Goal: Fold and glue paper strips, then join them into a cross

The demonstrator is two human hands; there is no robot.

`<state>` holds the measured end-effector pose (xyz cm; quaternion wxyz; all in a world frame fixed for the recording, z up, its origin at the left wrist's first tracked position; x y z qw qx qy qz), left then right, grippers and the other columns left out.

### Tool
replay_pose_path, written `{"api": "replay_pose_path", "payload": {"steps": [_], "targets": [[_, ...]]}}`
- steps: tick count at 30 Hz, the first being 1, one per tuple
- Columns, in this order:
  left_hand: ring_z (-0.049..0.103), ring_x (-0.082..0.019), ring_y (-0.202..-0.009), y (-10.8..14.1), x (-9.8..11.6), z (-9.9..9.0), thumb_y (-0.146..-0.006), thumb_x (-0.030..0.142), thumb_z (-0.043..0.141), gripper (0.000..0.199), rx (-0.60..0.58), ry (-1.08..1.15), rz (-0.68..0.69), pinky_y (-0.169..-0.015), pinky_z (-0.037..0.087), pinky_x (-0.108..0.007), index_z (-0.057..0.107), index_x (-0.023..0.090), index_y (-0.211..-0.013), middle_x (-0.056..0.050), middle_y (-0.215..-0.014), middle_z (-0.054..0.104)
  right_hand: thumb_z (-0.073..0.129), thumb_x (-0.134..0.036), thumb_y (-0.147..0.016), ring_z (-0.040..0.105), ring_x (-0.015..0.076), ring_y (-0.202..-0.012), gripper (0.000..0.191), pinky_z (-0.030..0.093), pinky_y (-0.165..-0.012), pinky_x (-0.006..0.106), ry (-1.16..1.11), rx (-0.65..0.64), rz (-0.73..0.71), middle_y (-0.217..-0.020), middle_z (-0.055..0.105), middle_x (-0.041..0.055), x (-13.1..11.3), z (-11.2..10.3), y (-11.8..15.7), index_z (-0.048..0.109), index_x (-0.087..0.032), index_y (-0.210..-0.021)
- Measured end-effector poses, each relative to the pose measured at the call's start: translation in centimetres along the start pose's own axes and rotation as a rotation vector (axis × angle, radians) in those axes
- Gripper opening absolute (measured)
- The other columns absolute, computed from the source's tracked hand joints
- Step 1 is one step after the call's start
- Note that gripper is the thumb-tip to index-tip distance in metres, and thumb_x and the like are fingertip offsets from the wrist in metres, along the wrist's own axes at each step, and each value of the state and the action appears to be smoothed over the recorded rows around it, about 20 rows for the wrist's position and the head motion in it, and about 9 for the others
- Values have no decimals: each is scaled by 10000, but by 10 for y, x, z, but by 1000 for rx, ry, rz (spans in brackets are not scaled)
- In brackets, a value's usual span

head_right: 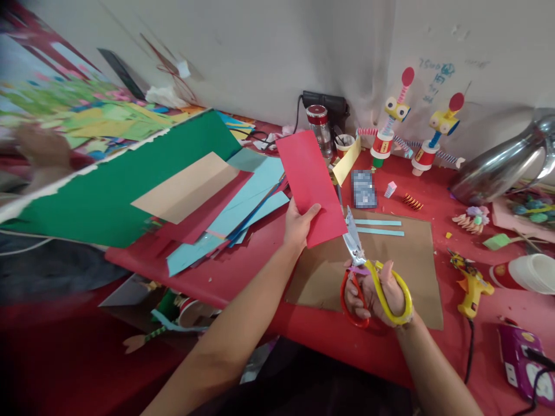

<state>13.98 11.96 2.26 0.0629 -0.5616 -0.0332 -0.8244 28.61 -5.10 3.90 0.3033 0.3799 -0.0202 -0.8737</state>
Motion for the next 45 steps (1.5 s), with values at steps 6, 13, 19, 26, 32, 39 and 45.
{"api": "replay_pose_path", "payload": {"steps": [6,13,19,26,32,39,45], "targets": [[696,-268,-1068,-4,-2,-6,-685,487,832,605,25,-16,-24,-927,585,-441,606,252,-1194,-84,-1187,718,421,-963,-621,383,116,-555,871,217,-375,190,-46,21,20,-748,498,12,4,-10,2,575,-208,-1025],[683,-282,-1091,3,-2,3,-698,597,783,611,-31,-92,2,-937,576,-439,624,248,-1174,-89,-1194,713,501,-902,-678,413,109,-553,798,213,-396,184,-90,63,52,-757,512,2,3,-10,1,553,-218,-1085],[706,-278,-1028,14,-5,14,-683,602,791,583,-65,-90,-32,-874,603,-419,640,243,-1117,-82,-1166,725,539,-845,-726,403,108,-546,723,210,-394,190,-62,85,20,-745,498,-2,-6,-7,0,565,-213,-1077],[711,-267,-964,11,-6,10,-708,549,794,520,-76,-126,-70,-854,598,-415,638,227,-1087,-81,-1094,736,469,-922,-674,398,123,-545,850,220,-368,197,-68,94,-8,-735,512,9,0,-17,1,564,-207,-1124],[698,-275,-1010,18,-5,16,-731,547,774,541,-115,-155,-31,-861,589,-414,635,231,-1148,-90,-1147,719,510,-893,-688,395,108,-537,793,211,-388,189,-63,99,-3,-745,509,0,-2,-14,1,553,-217,-1101],[702,-271,-999,19,-1,15,-750,511,769,490,-116,-178,-27,-856,590,-399,640,225,-1126,-86,-1123,728,532,-864,-709,387,109,-543,757,208,-381,189,-37,94,-34,-738,496,-2,-9,-9,1,567,-206,-1080],[706,-261,-981,23,-7,17,-739,504,780,515,-124,-171,-44,-838,595,-385,630,231,-1150,-84,-1123,727,419,-953,-644,341,101,-524,822,183,-370,195,10,38,-30,-668,452,2,-10,-6,0,603,-174,-832]]}}
Point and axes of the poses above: each hand's wrist, its own y-axis away from the middle knuckle, its own z-axis out of the palm, x = y × z, the point moved 7 cm from there along -y, towards the middle knuckle
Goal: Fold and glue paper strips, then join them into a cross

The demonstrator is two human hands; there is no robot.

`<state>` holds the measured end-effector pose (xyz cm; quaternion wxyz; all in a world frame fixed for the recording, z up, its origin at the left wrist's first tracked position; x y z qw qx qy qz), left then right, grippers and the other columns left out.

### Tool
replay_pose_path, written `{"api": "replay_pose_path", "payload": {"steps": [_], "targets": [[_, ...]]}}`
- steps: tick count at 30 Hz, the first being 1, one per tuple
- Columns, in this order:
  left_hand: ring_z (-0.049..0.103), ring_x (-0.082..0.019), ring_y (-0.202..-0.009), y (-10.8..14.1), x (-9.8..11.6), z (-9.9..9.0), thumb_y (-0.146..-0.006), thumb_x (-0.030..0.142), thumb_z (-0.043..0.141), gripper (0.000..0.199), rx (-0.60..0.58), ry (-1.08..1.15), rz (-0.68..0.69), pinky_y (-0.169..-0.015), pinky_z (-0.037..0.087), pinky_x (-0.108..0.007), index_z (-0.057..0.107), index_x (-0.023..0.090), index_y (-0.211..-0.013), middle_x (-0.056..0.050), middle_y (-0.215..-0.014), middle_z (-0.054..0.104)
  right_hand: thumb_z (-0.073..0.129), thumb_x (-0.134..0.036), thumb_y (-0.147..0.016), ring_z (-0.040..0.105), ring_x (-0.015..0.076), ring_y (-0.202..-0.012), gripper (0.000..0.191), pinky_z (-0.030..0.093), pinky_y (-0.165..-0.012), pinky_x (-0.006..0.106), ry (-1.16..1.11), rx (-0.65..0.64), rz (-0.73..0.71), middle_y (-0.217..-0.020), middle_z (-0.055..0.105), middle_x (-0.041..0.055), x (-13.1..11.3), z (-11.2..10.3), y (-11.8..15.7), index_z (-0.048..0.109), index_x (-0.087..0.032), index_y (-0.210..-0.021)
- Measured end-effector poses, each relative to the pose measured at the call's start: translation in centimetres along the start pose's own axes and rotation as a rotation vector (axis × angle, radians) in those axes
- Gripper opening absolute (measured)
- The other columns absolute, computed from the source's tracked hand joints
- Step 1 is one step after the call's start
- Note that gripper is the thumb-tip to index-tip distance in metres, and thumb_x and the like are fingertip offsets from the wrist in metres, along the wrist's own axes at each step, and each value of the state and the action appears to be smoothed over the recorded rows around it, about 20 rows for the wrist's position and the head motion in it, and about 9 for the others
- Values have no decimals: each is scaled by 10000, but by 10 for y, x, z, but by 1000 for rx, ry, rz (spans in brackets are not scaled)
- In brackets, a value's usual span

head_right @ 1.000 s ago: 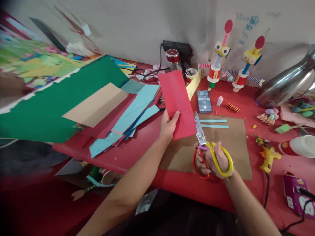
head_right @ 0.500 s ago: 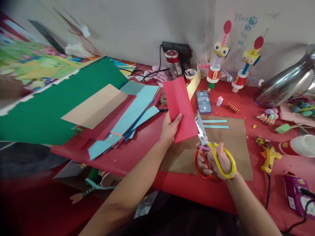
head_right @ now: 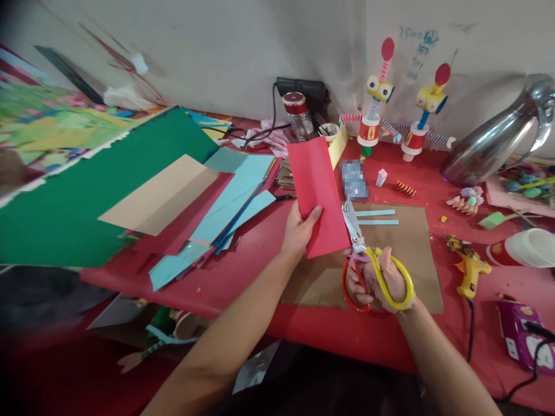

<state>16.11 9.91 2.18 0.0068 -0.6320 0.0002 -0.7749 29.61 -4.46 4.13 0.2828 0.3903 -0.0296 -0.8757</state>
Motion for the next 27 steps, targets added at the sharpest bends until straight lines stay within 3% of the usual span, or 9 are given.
{"api": "replay_pose_path", "payload": {"steps": [3,8,13,17,22,27], "targets": [[709,-255,-956,2,-1,4,-736,515,780,539,-8,-17,-1,-823,595,-380,627,231,-1167,-84,-1103,732,400,-964,-628,325,94,-518,825,183,-381,193,15,-17,23,-645,441,-4,1,0,1,587,-174,-774],[700,-261,-997,2,4,2,-744,506,775,504,-5,-19,17,-859,587,-400,631,232,-1141,-84,-1135,722,408,-962,-638,376,104,-531,834,208,-365,187,-26,47,-17,-719,492,1,1,-10,1,583,-206,-941],[702,-268,-1001,2,4,1,-737,508,779,507,-7,25,-7,-848,597,-408,628,236,-1136,-85,-1139,722,402,-945,-671,335,83,-473,769,216,-349,197,61,-22,-42,-657,474,-18,-2,-2,1,526,-204,-839],[702,-261,-993,4,1,3,-707,533,791,601,-20,50,-38,-818,600,-379,598,232,-1189,-88,-1151,716,449,-903,-710,362,87,-476,724,218,-347,185,43,31,-92,-690,488,-19,-6,-2,1,526,-216,-921],[702,-254,-997,11,3,10,-729,494,783,569,-74,-25,-42,-838,585,-358,598,228,-1196,-85,-1132,725,486,-882,-714,374,88,-472,707,232,-347,166,4,61,-92,-694,508,-29,-8,-4,1,526,-242,-1011],[697,-261,-1045,19,1,17,-672,449,833,571,-77,104,-108,-865,581,-366,632,261,-1172,-64,-1124,732,483,-896,-694,379,96,-494,712,250,-344,180,25,34,-106,-706,507,-7,-12,-3,1,551,-216,-894]]}}
Point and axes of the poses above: each hand's wrist, its own y-axis away from the middle knuckle, its own z-axis out of the palm, x = y × z, the point moved 7 cm from there along -y, towards the middle knuckle
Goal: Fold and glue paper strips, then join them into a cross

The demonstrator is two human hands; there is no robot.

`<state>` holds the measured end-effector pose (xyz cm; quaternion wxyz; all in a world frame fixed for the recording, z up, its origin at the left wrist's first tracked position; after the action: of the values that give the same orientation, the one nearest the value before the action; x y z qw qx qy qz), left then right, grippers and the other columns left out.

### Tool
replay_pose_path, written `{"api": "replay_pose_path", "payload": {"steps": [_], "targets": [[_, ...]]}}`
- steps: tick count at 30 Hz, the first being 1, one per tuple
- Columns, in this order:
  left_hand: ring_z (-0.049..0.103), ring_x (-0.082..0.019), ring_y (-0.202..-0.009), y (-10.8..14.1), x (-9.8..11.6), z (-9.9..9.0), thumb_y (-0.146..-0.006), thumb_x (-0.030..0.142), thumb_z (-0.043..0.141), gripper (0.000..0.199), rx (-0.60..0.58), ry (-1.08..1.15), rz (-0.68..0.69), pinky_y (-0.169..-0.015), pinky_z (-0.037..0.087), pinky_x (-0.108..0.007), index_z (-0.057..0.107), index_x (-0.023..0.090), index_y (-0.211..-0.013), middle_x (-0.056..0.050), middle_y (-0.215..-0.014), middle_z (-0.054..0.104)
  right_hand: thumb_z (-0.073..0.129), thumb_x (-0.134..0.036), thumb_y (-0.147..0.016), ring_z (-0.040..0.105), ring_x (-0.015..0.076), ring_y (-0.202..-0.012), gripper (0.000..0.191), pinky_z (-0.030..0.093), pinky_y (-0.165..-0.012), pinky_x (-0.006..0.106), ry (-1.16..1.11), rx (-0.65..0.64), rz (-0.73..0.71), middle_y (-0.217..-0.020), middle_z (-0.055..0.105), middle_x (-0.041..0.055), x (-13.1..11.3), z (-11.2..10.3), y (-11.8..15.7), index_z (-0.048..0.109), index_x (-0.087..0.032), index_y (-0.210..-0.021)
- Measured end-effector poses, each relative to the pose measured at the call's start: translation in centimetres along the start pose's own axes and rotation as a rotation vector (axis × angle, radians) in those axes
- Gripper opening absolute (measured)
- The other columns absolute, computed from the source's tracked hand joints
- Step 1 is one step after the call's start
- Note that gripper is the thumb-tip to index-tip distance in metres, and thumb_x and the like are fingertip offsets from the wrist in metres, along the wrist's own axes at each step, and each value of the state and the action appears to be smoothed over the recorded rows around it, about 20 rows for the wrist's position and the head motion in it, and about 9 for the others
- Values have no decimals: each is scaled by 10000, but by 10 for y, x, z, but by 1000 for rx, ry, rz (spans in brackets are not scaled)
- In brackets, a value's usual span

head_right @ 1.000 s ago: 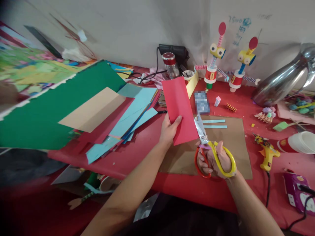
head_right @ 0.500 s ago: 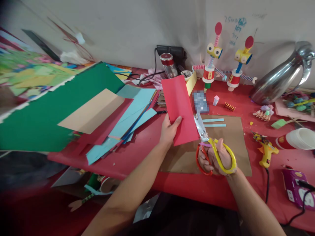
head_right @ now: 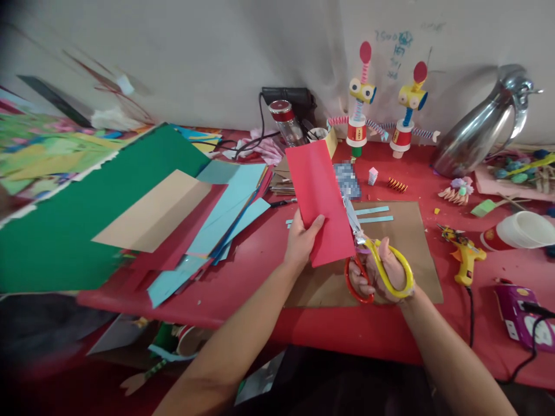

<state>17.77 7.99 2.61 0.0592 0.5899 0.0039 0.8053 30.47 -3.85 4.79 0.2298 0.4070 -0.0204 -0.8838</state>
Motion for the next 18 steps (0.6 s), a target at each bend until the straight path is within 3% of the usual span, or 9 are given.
{"api": "replay_pose_path", "payload": {"steps": [5,8,12,18], "targets": [[705,-287,-1037,-8,0,0,-661,474,836,445,-33,284,-214,-887,581,-399,710,214,-999,-80,-1092,753,452,-901,-706,350,80,-481,712,225,-349,173,8,-25,9,-695,485,-20,3,0,0,546,-211,-856],[723,-275,-969,-13,0,-5,-631,467,860,433,3,296,-287,-857,590,-393,720,193,-936,-85,-1002,769,459,-910,-690,360,79,-477,725,229,-351,174,-5,-41,60,-693,489,-23,10,0,0,535,-216,-883],[740,-248,-834,-11,2,-9,-603,455,881,462,59,179,-218,-803,599,-384,712,180,-933,-66,-874,773,496,-895,-690,387,92,-497,702,227,-359,172,-19,-8,74,-704,499,-21,13,-3,-1,522,-235,-925],[734,-229,-783,-8,8,-11,-626,491,854,459,92,91,-139,-707,600,-329,719,170,-926,-70,-887,776,504,-934,-617,382,102,-497,805,231,-347,180,-6,-3,27,-711,510,-19,10,-5,1,528,-248,-1038]]}}
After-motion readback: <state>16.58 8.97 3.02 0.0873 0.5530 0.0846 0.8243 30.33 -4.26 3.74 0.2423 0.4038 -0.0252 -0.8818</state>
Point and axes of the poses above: each hand's wrist, its own y-axis away from the middle knuckle, its own z-axis out of the palm, x = y × z, the point moved 7 cm from there along -y, towards the middle knuckle
